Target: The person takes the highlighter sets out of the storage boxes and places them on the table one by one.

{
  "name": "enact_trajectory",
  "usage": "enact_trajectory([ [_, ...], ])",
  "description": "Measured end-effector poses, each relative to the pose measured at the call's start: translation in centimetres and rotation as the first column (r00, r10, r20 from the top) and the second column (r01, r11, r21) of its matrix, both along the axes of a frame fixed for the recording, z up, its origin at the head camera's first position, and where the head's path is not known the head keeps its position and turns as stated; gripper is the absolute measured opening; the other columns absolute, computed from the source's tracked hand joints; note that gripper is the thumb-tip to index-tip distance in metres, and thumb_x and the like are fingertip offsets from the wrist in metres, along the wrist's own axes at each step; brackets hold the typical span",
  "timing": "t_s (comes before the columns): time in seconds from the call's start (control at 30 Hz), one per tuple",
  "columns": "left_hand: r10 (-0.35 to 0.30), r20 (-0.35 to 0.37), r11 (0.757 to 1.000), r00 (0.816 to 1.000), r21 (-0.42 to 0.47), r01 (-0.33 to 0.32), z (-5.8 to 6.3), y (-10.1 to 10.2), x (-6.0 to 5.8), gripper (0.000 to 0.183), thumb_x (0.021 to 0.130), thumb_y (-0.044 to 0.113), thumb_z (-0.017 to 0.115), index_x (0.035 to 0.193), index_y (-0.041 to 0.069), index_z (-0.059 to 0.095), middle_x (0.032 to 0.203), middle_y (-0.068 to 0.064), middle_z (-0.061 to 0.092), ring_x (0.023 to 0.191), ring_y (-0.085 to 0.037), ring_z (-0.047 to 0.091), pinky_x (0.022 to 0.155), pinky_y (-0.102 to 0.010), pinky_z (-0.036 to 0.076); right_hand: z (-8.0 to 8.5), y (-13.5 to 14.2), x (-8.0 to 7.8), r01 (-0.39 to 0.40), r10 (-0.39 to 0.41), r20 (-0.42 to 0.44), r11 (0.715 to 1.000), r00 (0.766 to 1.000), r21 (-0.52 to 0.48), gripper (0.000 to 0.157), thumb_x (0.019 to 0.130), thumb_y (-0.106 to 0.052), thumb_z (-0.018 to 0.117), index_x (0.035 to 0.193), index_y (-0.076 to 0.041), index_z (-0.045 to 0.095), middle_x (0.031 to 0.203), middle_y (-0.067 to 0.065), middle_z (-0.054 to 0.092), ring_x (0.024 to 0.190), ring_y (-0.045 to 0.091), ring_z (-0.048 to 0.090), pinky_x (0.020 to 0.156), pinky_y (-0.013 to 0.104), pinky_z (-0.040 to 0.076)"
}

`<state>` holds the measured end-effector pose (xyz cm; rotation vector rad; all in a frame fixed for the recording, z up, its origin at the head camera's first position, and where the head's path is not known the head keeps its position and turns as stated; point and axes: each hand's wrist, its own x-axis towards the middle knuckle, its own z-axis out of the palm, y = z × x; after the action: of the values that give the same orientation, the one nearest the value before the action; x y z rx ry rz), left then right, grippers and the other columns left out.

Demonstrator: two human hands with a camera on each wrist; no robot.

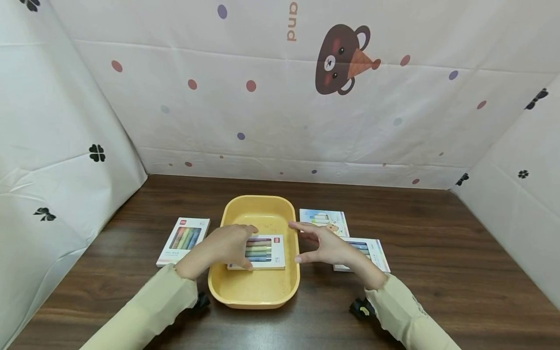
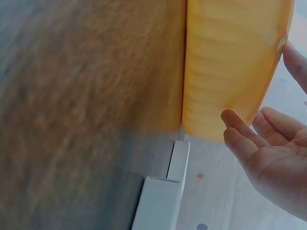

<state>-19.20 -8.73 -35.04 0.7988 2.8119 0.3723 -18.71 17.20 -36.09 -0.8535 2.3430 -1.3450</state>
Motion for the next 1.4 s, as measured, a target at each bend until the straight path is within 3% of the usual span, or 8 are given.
enact_trajectory([
  [1.0,-0.037,0.030,0.996,0.999,-0.080,0.040,-0.16,0.57,-0.57,0.084,0.054,0.036,0.087,0.123,0.006,0.051,0.109,-0.005,0.061,0.093,-0.019,0.055,0.083,-0.037,0.044,0.09,0.07,0.15,0.007,-0.007,-0.003,1.000,1.000,0.000,0.078,0.074,-0.018,0.076,0.138,0.000,0.035,0.142,0.014,0.035,0.127,0.031,0.036,0.100,0.047,0.032],
  [1.4,-0.029,0.064,0.991,0.998,-0.131,0.038,-0.22,0.77,-0.56,0.078,0.050,0.032,0.089,0.115,0.009,0.052,0.097,-0.001,0.059,0.083,-0.016,0.053,0.075,-0.037,0.044,0.17,0.05,0.23,0.000,0.000,-0.002,1.000,1.000,-0.003,0.078,0.075,-0.018,0.076,0.138,0.001,0.034,0.143,0.014,0.035,0.128,0.030,0.034,0.101,0.047,0.031],
])
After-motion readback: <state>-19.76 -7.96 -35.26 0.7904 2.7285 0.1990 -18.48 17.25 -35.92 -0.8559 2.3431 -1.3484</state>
